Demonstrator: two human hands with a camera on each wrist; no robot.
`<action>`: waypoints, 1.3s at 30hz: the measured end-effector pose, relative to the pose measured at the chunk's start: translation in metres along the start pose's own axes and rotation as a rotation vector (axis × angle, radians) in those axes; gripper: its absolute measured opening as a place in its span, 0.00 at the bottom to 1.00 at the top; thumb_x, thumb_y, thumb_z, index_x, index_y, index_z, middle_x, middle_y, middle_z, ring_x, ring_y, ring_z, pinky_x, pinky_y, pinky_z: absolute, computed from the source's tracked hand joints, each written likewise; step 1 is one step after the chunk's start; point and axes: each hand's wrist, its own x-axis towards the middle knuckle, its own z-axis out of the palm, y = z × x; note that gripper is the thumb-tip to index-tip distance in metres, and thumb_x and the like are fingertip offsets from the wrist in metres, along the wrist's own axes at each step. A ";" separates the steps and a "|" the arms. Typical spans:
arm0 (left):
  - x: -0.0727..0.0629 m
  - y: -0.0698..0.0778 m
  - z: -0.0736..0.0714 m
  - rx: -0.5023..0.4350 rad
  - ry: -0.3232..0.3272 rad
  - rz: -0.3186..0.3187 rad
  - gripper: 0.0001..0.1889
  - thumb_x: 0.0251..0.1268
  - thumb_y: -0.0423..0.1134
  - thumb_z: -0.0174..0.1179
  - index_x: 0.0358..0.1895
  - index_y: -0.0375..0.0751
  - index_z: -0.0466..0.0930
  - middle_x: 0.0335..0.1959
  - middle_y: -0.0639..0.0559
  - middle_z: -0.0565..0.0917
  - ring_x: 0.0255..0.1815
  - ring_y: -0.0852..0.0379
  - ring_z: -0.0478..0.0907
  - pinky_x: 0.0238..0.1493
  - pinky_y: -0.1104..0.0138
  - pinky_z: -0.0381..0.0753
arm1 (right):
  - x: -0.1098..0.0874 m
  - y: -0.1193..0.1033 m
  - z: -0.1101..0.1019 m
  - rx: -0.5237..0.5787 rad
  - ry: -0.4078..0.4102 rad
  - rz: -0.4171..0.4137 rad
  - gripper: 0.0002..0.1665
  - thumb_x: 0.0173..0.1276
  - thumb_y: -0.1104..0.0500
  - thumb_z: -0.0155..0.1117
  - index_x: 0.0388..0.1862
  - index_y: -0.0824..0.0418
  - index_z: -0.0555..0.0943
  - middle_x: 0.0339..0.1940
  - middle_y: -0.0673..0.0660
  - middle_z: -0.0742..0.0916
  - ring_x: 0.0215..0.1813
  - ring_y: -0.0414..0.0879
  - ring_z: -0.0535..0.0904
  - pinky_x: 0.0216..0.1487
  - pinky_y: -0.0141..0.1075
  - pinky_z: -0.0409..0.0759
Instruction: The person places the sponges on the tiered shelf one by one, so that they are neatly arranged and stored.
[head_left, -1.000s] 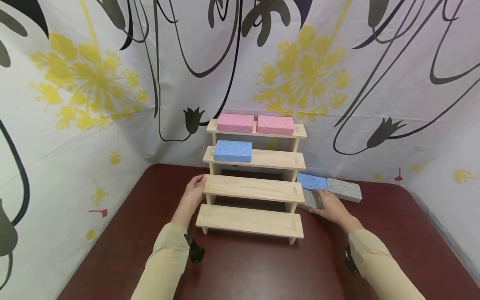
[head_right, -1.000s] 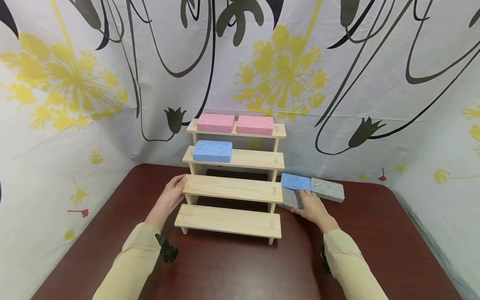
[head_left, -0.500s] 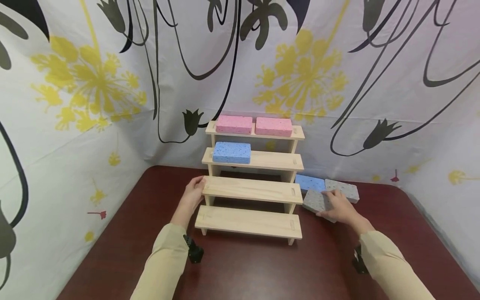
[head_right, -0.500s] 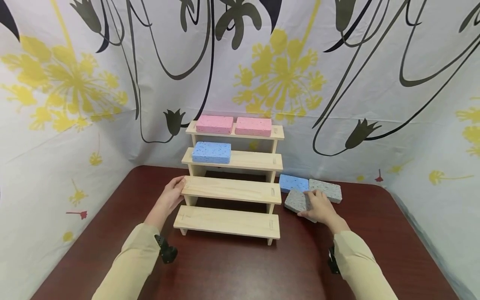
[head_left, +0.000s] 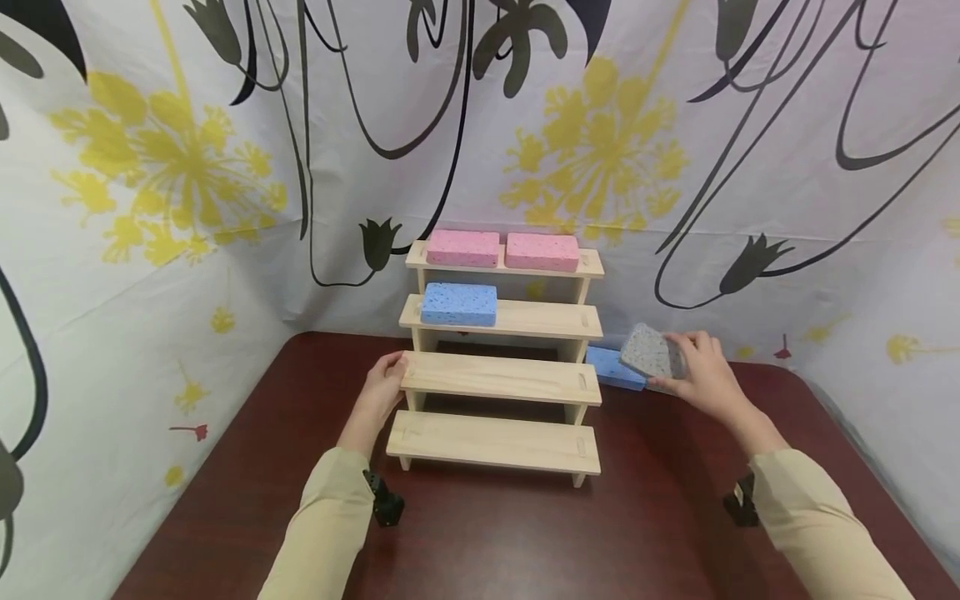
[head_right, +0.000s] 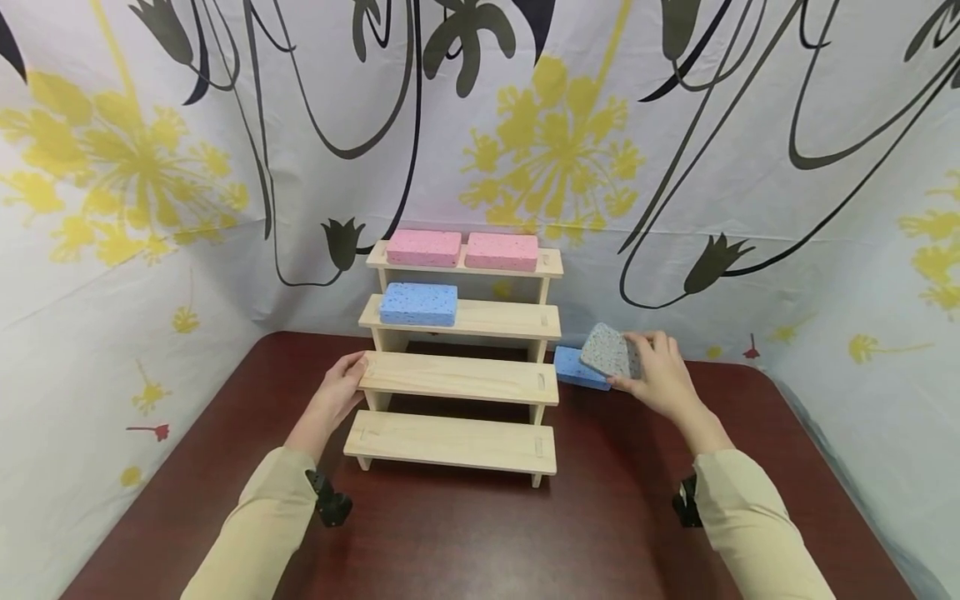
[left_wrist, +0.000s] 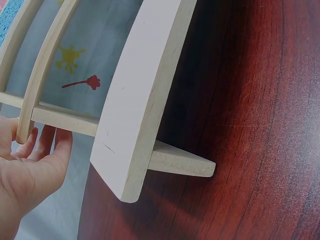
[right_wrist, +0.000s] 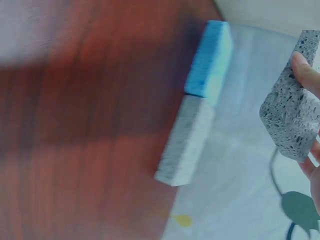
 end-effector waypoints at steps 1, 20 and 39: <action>0.000 0.000 0.000 -0.002 0.001 0.001 0.23 0.74 0.42 0.38 0.68 0.39 0.54 0.64 0.34 0.62 0.66 0.42 0.62 0.68 0.53 0.62 | 0.002 -0.003 -0.004 0.009 0.027 -0.005 0.43 0.46 0.56 0.75 0.59 0.69 0.66 0.49 0.73 0.69 0.47 0.63 0.62 0.35 0.53 0.68; 0.003 -0.002 0.000 0.007 0.009 -0.001 0.23 0.74 0.43 0.39 0.68 0.40 0.54 0.64 0.35 0.63 0.66 0.42 0.62 0.68 0.52 0.61 | 0.056 -0.071 -0.033 0.057 0.303 -0.255 0.43 0.41 0.67 0.76 0.58 0.66 0.67 0.54 0.70 0.66 0.54 0.65 0.59 0.49 0.57 0.61; 0.001 -0.001 0.000 -0.010 0.010 -0.006 0.23 0.74 0.42 0.39 0.67 0.40 0.55 0.64 0.35 0.63 0.66 0.42 0.63 0.68 0.53 0.62 | 0.101 -0.114 -0.022 0.111 0.047 -0.331 0.39 0.51 0.58 0.72 0.62 0.63 0.69 0.60 0.64 0.74 0.61 0.61 0.64 0.59 0.57 0.67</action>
